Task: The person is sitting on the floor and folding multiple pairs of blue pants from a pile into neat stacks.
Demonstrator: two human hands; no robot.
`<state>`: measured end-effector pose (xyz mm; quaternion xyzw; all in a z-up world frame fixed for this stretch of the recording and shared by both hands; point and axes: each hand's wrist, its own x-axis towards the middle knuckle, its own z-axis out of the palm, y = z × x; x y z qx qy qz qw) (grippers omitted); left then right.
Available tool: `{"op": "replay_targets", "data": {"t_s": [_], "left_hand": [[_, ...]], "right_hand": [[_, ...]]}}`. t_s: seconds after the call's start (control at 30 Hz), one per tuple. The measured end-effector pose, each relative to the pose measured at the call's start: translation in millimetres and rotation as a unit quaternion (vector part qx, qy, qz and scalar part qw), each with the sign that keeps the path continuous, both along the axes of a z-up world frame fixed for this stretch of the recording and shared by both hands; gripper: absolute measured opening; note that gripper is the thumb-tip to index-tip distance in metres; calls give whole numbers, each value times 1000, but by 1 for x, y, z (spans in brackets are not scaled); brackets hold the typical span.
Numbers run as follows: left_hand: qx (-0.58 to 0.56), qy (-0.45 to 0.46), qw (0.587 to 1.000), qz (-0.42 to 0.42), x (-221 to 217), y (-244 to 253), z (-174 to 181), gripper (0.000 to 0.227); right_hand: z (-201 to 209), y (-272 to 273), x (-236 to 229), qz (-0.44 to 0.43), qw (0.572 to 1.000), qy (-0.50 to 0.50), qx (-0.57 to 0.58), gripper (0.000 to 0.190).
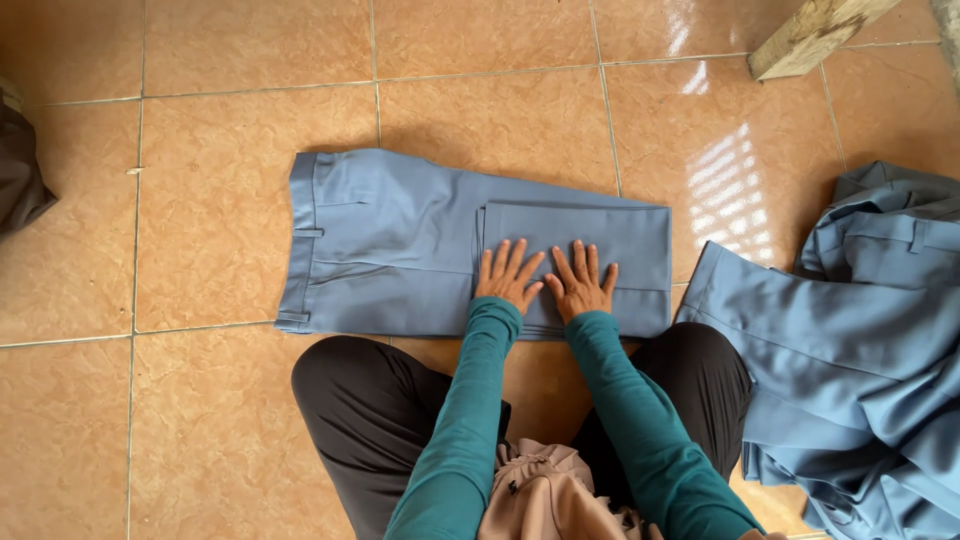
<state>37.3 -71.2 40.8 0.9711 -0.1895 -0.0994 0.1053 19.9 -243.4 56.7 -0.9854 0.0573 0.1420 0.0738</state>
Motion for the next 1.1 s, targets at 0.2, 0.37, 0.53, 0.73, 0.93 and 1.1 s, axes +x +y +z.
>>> {"op": "replay_targets", "data": {"t_s": [0.2, 0.37, 0.53, 0.73, 0.93, 1.1], "left_hand": [[23, 40, 991, 124, 16, 28, -5, 61], [-37, -63, 973, 219, -3, -1, -20, 64], [-83, -19, 968, 235, -30, -12, -23, 78], [-64, 32, 982, 176, -23, -3, -5, 74], [-64, 40, 983, 166, -11, -8, -9, 72], [-51, 55, 985, 153, -6, -2, -11, 71]], "right_hand": [[22, -61, 14, -162, 986, 24, -12, 59], [-32, -133, 35, -310, 950, -27, -4, 62], [-97, -200, 42, -452, 890, -54, 23, 50], [-106, -253, 50, -455, 811, -228, 289, 37], [-77, -250, 35, -401, 886, -69, 222, 92], [-11, -216, 29, -413, 839, -9, 353, 54]]}}
